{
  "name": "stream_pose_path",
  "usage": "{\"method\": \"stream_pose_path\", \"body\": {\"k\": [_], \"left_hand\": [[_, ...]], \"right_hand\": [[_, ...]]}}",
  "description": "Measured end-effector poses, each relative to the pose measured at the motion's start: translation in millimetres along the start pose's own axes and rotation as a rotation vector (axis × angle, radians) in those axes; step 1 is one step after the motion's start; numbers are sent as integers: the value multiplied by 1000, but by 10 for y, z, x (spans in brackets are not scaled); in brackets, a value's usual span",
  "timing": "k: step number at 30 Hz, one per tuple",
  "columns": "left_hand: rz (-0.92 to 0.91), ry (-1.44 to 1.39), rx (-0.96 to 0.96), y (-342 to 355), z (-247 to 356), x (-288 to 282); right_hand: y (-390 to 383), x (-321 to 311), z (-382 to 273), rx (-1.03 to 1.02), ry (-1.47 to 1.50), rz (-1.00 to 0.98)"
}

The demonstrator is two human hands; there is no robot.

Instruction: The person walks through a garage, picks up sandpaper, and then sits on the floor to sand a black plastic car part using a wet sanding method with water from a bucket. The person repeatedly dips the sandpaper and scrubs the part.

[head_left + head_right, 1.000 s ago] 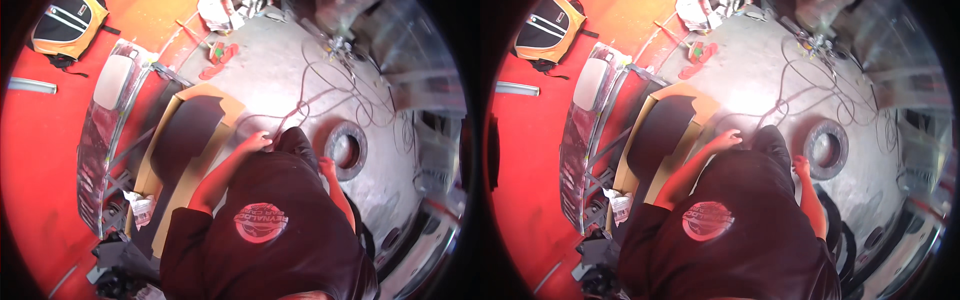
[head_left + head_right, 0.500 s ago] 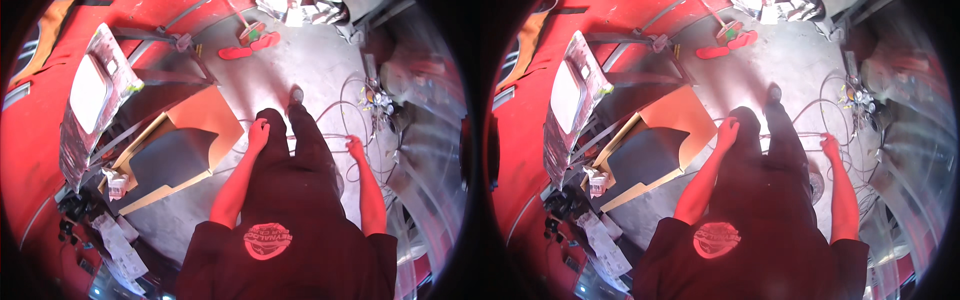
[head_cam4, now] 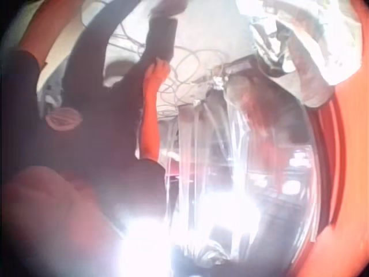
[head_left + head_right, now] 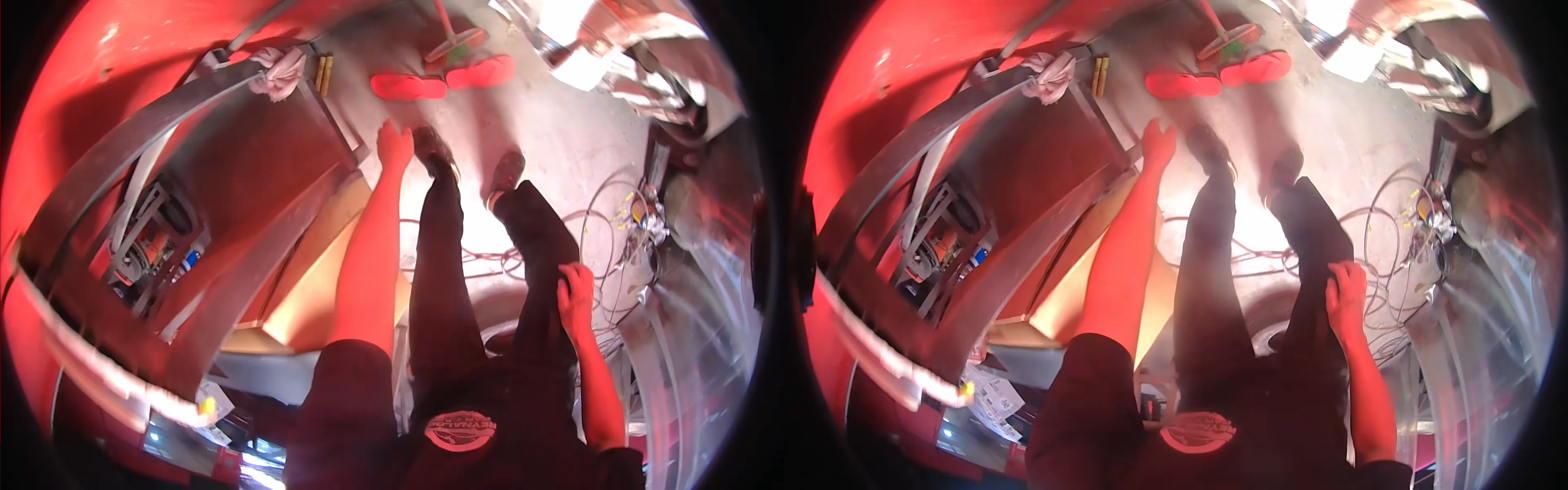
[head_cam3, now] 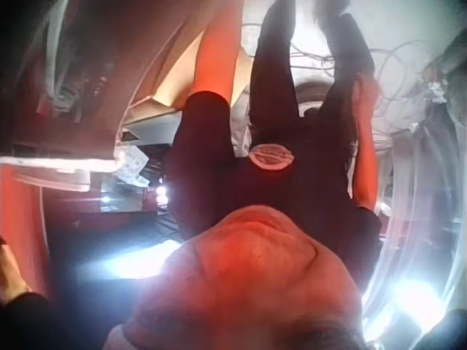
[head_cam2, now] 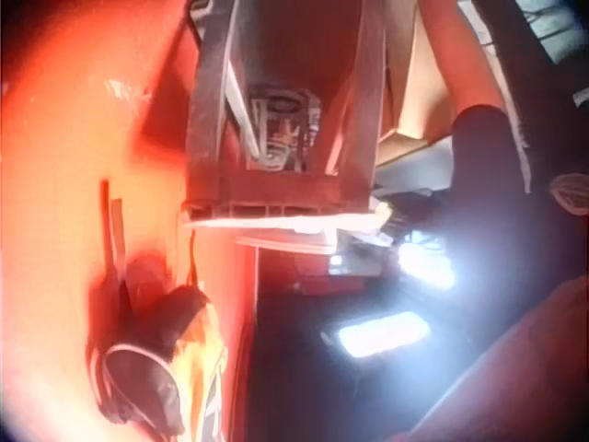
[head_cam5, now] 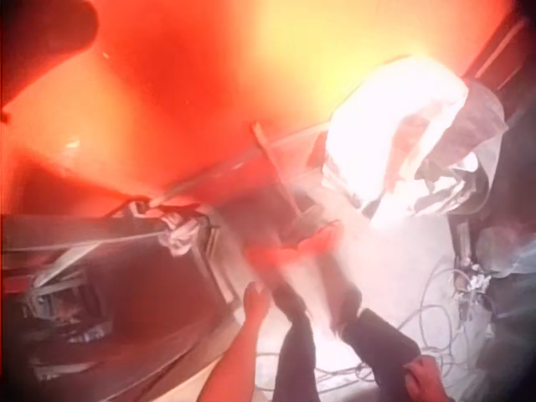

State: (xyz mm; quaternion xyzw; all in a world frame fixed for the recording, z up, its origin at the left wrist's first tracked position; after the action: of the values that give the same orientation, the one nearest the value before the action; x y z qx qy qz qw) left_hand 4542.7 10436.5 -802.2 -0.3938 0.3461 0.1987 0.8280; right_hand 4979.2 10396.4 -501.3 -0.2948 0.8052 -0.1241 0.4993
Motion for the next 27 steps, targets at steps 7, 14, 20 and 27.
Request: {"method": "stream_pose_path", "body": {"k": [7, 14, 20, 27], "left_hand": [[442, 437, 9, 2265, -1509, 529], [438, 508, -183, 3135, -1361, 292], [456, 360, -110, 2900, -1644, 413], [107, -1099, -410, 505, -197, 576]], "right_hand": [[894, 369, 544, 74, -35, -49], [1258, 369, 718, 58, -96, 46], [1564, 328, 440, -66, -105, 62], [1150, 332, 18, -212, -97, -95]]}}
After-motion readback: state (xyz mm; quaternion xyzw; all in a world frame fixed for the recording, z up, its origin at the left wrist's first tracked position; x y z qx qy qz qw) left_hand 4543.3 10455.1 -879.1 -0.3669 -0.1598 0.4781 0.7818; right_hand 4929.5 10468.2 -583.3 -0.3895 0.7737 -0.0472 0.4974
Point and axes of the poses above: each hand's wrist, its own y-axis towards the middle knuckle, its own x-axis out of the palm, z = x × y, the point moved 10 cm from there along y, towards the middle knuckle, and after that the axes turned 6 degrees about -x, right-handed, at the moved point
